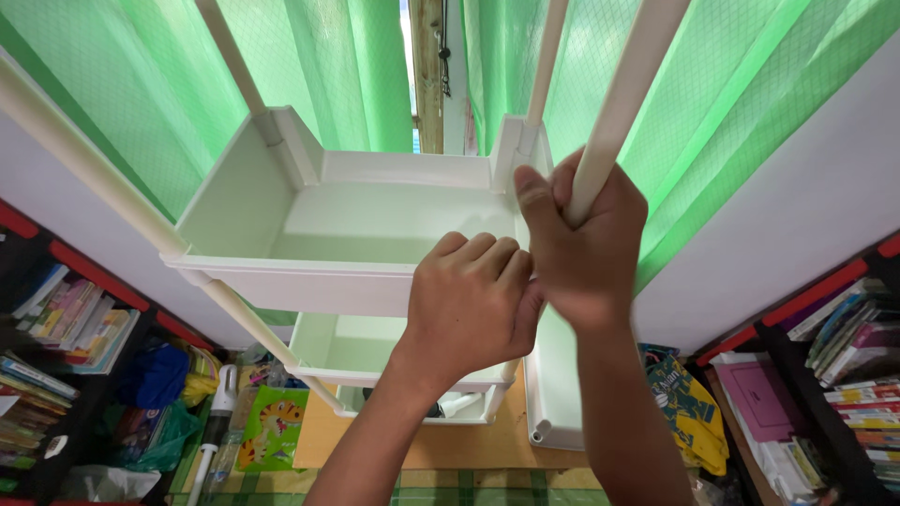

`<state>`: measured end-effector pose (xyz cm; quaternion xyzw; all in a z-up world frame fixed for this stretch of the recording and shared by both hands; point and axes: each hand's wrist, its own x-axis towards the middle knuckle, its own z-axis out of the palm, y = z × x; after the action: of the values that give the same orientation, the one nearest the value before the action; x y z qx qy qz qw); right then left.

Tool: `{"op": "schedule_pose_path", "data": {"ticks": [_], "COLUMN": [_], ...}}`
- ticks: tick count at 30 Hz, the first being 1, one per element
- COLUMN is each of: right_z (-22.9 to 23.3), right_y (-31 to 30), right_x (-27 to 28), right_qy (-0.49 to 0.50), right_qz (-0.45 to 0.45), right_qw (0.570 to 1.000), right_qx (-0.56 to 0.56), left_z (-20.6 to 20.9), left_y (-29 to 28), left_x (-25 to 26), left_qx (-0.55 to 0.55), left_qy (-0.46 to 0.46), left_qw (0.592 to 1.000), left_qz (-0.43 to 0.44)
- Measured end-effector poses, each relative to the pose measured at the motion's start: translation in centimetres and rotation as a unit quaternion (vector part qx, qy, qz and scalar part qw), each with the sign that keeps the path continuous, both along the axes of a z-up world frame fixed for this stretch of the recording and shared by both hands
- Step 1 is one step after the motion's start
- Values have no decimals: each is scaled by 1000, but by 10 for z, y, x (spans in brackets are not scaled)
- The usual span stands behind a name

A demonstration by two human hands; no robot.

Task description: The person assembles a white plastic shelving unit by inserting vertical poles into the drawer frames and securing them. They remove a drawer, wipe its interior, and then reinsert it into the frame.

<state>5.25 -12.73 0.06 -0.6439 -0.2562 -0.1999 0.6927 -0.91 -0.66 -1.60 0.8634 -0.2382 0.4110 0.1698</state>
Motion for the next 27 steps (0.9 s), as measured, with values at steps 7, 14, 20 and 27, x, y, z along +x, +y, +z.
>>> {"op": "schedule_pose_path", "data": {"ticks": [7, 14, 20, 27], "right_z": [17, 8, 33, 40], "right_y": [-33, -5, -29, -8], "right_x": [23, 2, 33, 2], "right_qy": [133, -41, 143, -11], "right_qz": [455, 15, 442, 75], "right_qw": [877, 998, 881, 997], "right_qx": [83, 41, 87, -5], "left_z": [-3, -3, -3, 1], "left_y": [0, 0, 1, 0], "left_x": [1, 4, 2, 7], "left_qx": [-21, -3, 6, 6], "left_qy": [-25, -28, -25, -25], "left_qw": [999, 1000, 1000, 1000], "left_qz": [-7, -2, 6, 13]}}
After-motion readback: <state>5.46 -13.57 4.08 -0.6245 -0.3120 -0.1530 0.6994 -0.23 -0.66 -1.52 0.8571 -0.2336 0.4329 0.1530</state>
